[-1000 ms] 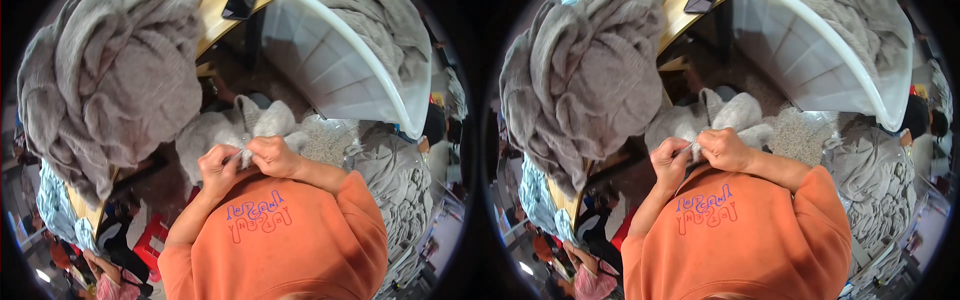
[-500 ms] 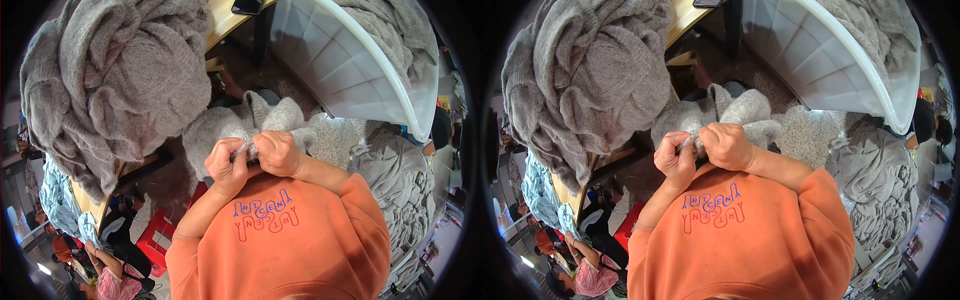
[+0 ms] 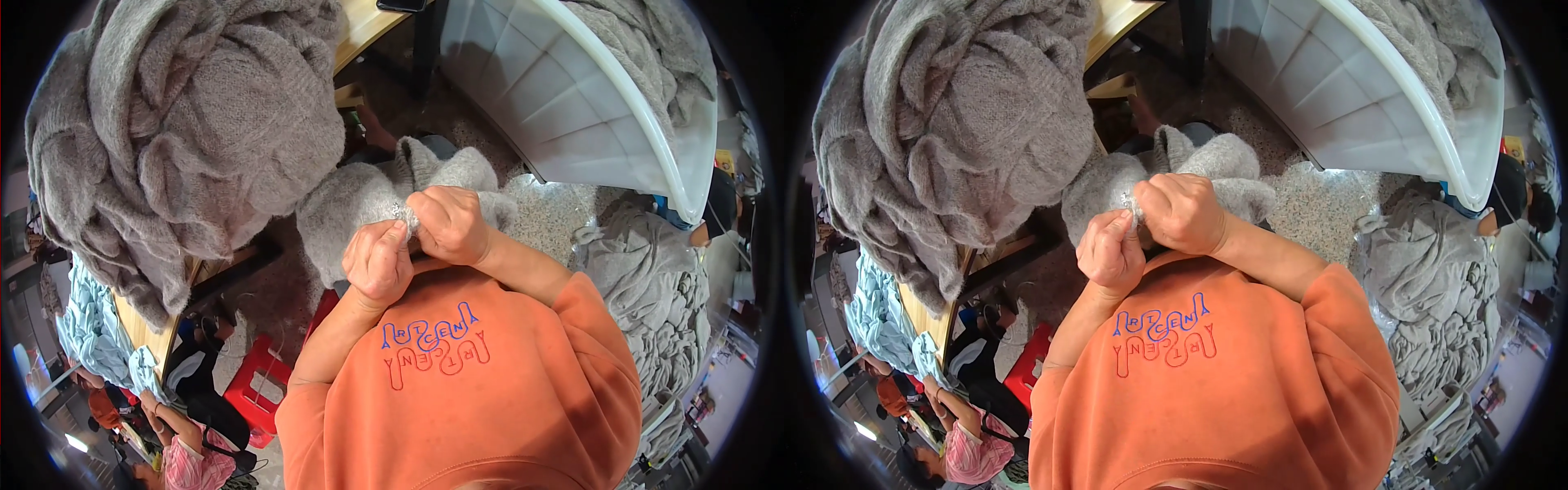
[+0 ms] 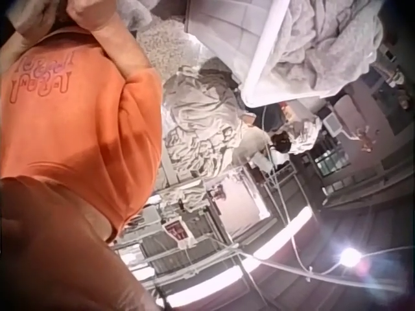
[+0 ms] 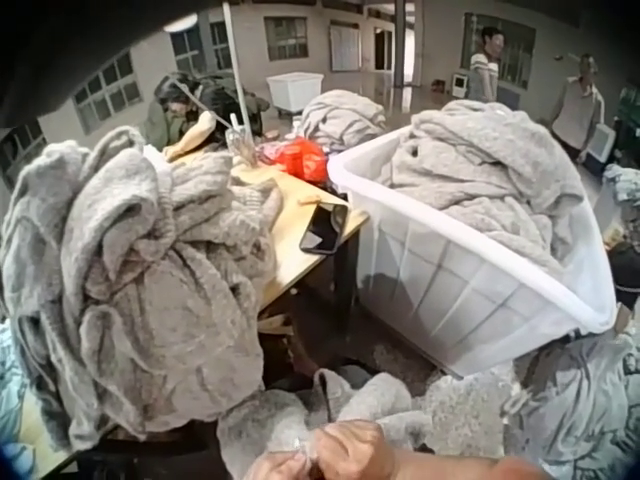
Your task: Inspecting and folding fuzzy gray blankets in a factory setting.
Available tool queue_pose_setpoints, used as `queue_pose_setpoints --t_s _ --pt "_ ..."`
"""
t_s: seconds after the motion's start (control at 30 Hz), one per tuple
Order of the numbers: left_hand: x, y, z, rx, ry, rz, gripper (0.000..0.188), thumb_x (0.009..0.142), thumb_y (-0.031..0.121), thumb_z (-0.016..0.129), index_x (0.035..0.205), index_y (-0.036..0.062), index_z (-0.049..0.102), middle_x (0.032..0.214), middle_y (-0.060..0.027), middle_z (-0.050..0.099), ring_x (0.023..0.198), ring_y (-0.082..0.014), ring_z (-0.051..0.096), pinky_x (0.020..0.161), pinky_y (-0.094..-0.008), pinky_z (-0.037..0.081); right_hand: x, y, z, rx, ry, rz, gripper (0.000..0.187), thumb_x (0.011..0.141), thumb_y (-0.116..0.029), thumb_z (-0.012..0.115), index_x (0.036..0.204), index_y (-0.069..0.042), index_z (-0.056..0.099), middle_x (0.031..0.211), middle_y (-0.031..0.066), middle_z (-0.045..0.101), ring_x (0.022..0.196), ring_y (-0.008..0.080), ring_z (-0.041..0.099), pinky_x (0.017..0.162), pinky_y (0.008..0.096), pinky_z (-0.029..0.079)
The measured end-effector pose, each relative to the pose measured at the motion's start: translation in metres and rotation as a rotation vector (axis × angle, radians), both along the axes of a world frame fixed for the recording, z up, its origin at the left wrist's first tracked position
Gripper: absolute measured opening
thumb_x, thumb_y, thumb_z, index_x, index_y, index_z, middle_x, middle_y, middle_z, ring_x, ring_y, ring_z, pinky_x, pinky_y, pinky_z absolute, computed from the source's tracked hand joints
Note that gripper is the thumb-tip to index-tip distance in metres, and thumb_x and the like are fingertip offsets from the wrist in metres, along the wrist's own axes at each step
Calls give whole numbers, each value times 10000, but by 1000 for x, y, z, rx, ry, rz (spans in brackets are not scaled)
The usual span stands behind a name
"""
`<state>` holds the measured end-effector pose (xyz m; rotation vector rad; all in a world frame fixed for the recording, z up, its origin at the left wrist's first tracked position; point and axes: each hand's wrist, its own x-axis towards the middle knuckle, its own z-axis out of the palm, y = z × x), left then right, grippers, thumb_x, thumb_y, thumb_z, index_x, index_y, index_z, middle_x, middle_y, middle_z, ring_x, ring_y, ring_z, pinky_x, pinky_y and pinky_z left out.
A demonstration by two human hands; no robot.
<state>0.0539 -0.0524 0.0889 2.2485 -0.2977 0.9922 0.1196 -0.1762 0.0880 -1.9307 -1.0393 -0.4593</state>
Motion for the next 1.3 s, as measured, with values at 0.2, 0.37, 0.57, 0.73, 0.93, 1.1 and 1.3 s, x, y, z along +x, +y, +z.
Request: queue_pose_setpoints --t_s 0.2,0.37,0.57,0.73,0.93,1.1,1.3 --pt "-34 40 -86 296 298 -116 336 608 113 688 902 23 553 929 -144 558 809 -296 552 699 -389 444 8 -40 -33 -642 200 19 651 569 -155 718 1154 -72 445 1260 197 351 1105 337 411 876 420 360" --pt "-77 76 -113 187 1045 334 769 490 315 798 1151 114 460 1306 -258 267 1162 -447 316 903 -499 343 13 -110 -121 -614 743 -188 644 577 -247 731 1125 -86 434 1169 231 384 1036 420 422 814 432 399" --pt "-45 67 -156 21 850 499 464 629 229 689 1006 -20 585 867 -229 614 861 -358 586 755 -390 467 22 -52 -157 -129 856 -35 158 608 -92 561 741 -8 573 763 214 591 765 362 577 687 410 454" --pt "96 -2 -3 -954 606 -186 253 747 50 559 989 -15 593 925 -62 616 837 -124 557 735 -260 451 40 -42 -15 505 953 -269 419 601 -105 628 1002 7 581 969 94 615 886 226 565 815 346 433" --pt "189 -123 257 -815 253 -987 893 626 -6 729 1339 83 199 1250 -188 369 1105 -230 426 893 -336 376 90 -177 142 1107 152 -124 709 799 -340 613 1329 -43 247 1291 134 349 1118 255 450 904 355 410" --pt "159 -129 184 -351 276 -744 505 711 -68 623 1181 13 459 1037 -112 555 935 -170 566 753 -275 479 26 -146 26 283 345 -424 326 667 -99 692 942 -17 539 1066 173 557 862 279 590 720 350 464" --pt "109 -33 125 -528 723 -441 323 741 -61 617 1053 -22 541 885 -62 605 786 -93 594 676 -204 487 15 -107 -13 -638 583 140 389 746 -256 627 1064 -53 534 1042 163 567 932 313 560 765 380 460"
